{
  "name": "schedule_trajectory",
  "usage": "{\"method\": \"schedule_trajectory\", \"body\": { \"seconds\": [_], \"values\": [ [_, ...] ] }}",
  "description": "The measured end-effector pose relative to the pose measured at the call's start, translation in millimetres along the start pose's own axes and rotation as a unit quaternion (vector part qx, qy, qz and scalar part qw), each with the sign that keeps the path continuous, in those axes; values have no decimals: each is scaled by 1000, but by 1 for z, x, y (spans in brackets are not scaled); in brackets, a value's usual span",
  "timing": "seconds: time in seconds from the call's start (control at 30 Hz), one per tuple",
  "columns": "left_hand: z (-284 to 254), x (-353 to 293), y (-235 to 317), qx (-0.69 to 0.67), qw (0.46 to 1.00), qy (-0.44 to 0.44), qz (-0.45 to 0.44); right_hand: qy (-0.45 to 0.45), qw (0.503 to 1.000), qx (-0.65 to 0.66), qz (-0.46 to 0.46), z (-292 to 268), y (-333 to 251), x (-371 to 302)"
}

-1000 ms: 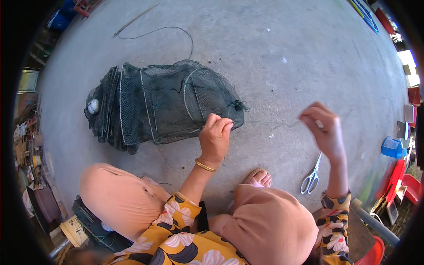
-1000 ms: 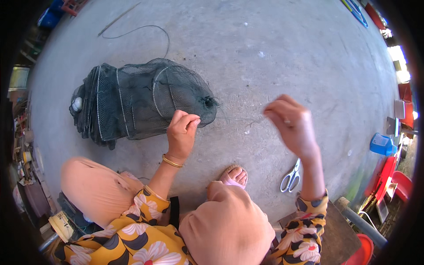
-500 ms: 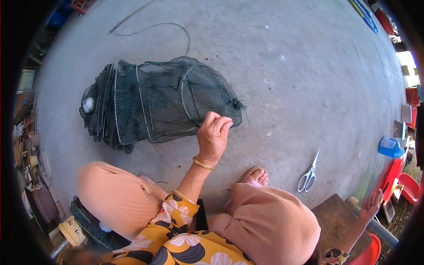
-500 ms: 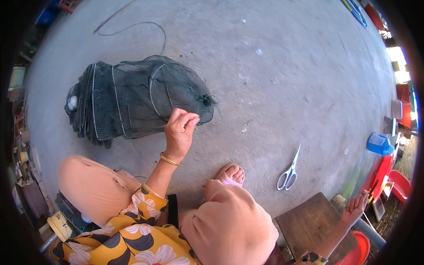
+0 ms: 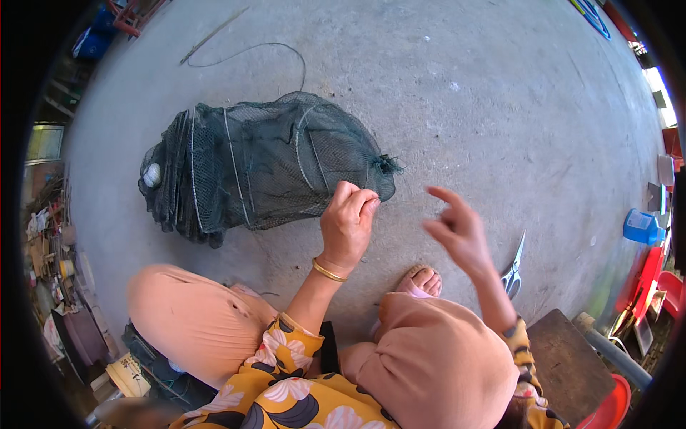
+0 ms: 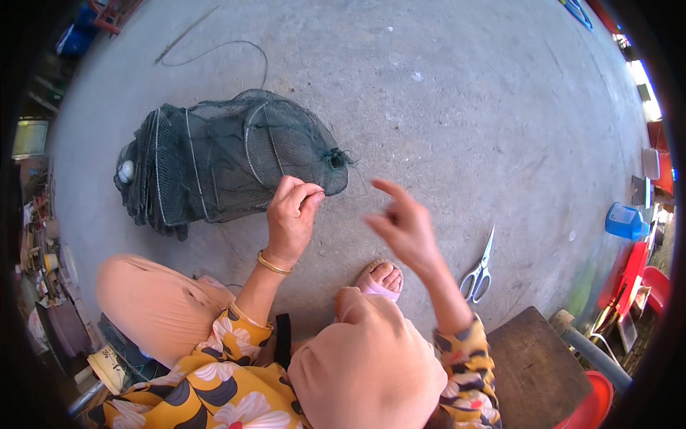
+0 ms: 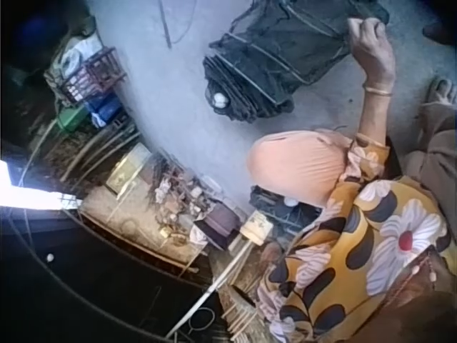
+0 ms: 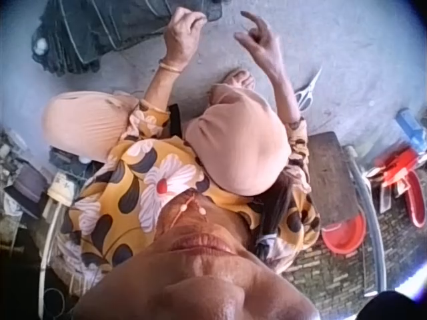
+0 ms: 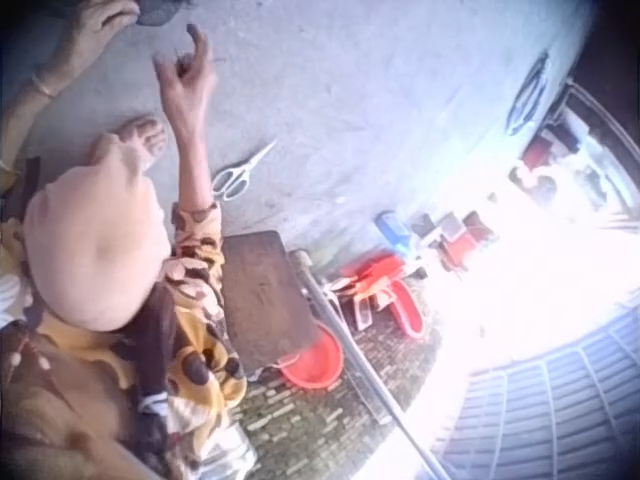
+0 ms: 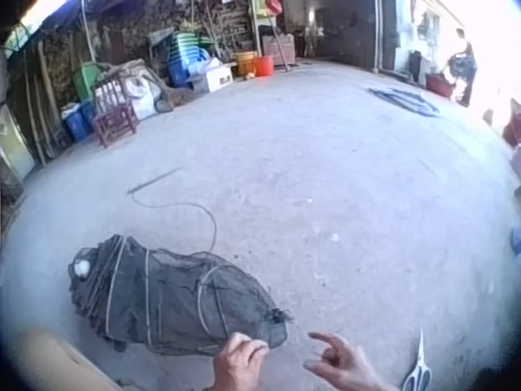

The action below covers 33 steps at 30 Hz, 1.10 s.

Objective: Repairing or assembling a green mesh fish trap using scissors and string.

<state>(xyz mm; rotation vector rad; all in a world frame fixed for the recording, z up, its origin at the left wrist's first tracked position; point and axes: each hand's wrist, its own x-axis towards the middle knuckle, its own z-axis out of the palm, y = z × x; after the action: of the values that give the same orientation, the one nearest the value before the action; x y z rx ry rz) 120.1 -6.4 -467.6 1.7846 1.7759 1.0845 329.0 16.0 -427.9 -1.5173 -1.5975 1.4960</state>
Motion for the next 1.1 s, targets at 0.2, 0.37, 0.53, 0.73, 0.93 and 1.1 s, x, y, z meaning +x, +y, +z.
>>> {"method": "schedule_trajectory", "body": {
  "seconds": [0.2, 0.37, 0.53, 0.73, 0.93, 1.1],
  "values": [
    [3, 4, 2, 12, 1000, 15, 23, -138, 984, 64, 88, 26, -13, 46],
    [4, -2, 9, 29, 1000, 3, 11, -103, 976, 154, 116, 26, -22, 46],
    [5, 0, 7, 23, 999, 27, 6, -39, 984, 149, 86, 37, -16, 44],
    [3, 0, 5, 14, 1000, 4, -1, -170, 858, 418, 245, 24, 2, 27],
    [6, -4, 3, 16, 998, -13, 54, -138, 906, 315, 246, 9, 3, 32],
    [1, -8, -4, 39, 996, -41, 64, -243, 919, 186, 248, 9, -1, 45]
  ]
}}
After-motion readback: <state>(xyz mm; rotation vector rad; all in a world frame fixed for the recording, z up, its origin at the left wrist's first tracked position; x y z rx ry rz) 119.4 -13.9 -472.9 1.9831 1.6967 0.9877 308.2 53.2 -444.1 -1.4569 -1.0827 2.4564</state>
